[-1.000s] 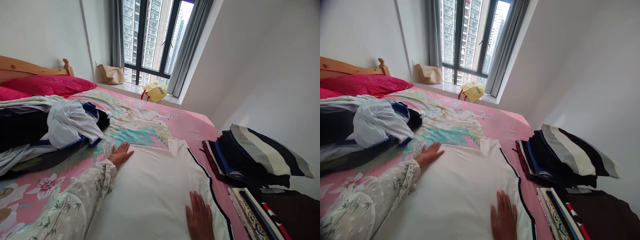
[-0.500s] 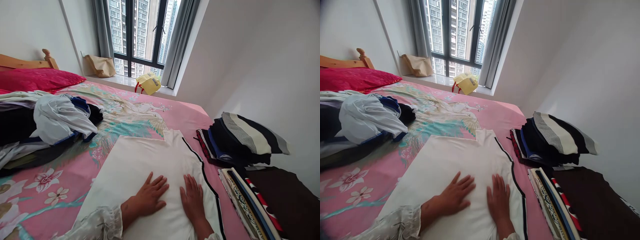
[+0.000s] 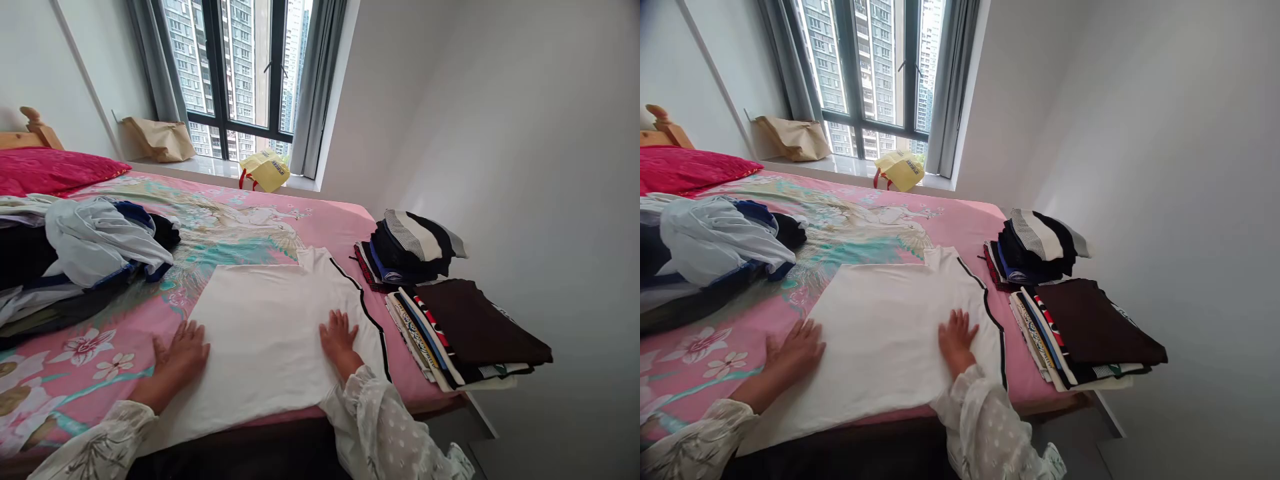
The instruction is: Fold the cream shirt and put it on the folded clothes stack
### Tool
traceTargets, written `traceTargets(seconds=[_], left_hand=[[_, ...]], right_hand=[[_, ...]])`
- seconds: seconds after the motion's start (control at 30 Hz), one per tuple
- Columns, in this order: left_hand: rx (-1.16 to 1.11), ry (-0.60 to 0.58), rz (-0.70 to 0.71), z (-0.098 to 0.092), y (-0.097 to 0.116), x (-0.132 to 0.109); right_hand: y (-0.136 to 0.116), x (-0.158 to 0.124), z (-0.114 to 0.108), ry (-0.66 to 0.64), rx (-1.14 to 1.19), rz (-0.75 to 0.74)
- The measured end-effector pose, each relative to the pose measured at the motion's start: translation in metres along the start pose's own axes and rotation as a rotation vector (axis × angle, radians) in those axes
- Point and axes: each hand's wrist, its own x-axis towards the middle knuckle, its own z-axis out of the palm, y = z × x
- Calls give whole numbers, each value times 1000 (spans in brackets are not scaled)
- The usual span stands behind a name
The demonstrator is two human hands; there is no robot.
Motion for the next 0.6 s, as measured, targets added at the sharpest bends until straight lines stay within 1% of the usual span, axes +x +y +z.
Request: traceTargets(seconds=[0.03, 0.1, 0.13, 0.17, 0.2, 0.23, 0.27, 0.33, 0.4, 0.43, 0.47, 0.5, 0.53, 0.6], left_hand=[[2, 13, 71, -1, 21, -7], [-40, 29, 275, -1, 65, -20], [-66, 15, 358, 0, 81, -26], [-82, -13, 411, 3, 91, -32], [-85, -45, 429, 6, 92, -36], [-74, -73, 415, 9, 86, -40], [-55, -86, 374, 13, 72, -43], [-10, -68, 242, 17, 29, -49], [35, -26, 109, 19, -18, -55], [57, -4, 61, 18, -37, -58], [74, 18, 25, 18, -52, -63], [86, 46, -1, 18, -62, -68], [91, 80, -23, 19, -67, -74], [83, 151, -72, 22, -68, -87]], right_hand=[[-17, -5, 1, -6, 18, -38], [-47, -17, 6, -4, 75, -271], [-54, -23, 9, -9, 91, -378], [-55, -27, 11, -18, 103, -454], [-47, -30, 12, -26, 97, -475], [-31, -32, 12, -30, 75, -440], [-9, -33, 10, -30, 53, -381], [49, -33, 2, 31, -69, -142], [107, -36, -7, 79, -162, 20], [130, -39, -11, 107, -187, 66], [149, -43, -13, 146, -205, 90], [162, -49, -14, 179, -212, 113], [170, -56, -14, 211, -206, 130], [174, -71, -9, 274, -159, 173]])
